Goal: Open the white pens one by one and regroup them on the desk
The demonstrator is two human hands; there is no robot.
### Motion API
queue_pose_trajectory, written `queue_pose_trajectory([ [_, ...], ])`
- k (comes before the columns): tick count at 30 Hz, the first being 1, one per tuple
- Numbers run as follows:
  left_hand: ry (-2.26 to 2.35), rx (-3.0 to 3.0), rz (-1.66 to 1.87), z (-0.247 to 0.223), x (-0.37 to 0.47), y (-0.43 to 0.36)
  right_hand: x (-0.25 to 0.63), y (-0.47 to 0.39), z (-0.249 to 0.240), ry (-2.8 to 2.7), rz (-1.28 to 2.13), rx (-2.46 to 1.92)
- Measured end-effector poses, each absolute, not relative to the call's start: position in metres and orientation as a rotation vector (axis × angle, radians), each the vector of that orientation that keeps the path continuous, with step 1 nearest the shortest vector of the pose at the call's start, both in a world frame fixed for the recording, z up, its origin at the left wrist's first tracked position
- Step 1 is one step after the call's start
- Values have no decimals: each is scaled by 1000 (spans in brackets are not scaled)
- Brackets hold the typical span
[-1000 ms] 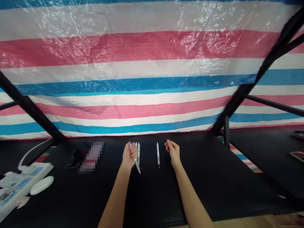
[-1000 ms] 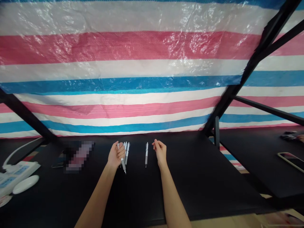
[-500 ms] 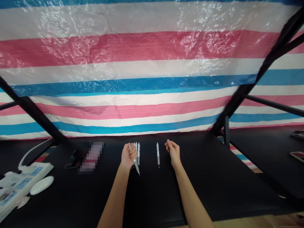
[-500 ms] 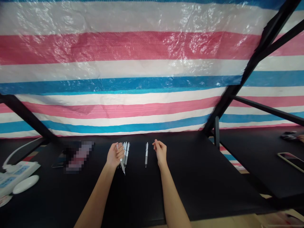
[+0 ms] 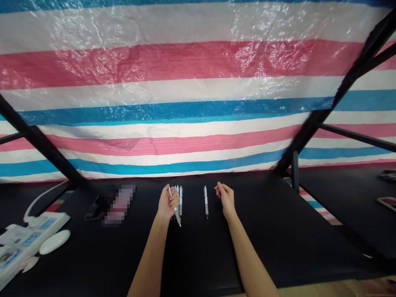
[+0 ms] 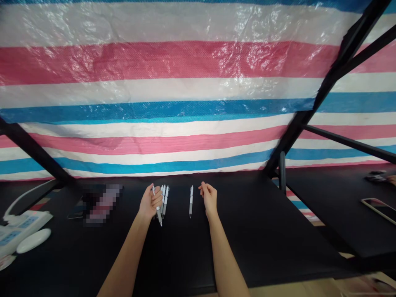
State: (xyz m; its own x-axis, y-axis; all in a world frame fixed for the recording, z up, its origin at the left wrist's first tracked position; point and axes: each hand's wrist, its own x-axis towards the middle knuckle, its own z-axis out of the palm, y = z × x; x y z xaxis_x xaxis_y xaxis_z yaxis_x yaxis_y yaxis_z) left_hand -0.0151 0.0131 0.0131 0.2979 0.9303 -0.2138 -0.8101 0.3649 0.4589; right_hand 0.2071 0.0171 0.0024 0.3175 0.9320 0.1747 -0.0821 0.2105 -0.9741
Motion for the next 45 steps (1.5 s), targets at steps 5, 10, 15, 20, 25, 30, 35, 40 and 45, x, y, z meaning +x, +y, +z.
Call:
queue_pose_trajectory([
  [5,505,298,1172,12,-15,14,207,18,1,-990,884,-1125],
  [10,481,309,1159,9,-15,14,207,18,1,-1000,887,-1123],
  [15,479,318,1152,9,-16,15,206,18,1,-1002,876,-1122],
  [20,505,308,1172,9,-14,15,207,18,0,-996,893,-1121],
  [25,499,322,1165,7,-14,15,207,18,-2,-1006,876,-1119],
  [30,464,336,1152,7,-16,16,208,19,-3,-1003,888,-1121],
  [35,504,359,1165,9,-15,15,208,19,-2,-984,901,-1117],
  [40,597,405,1249,12,-4,15,208,20,-4,-1018,935,-1136],
  [45,817,576,1440,3,13,18,209,21,-11,-1255,879,-1297],
])
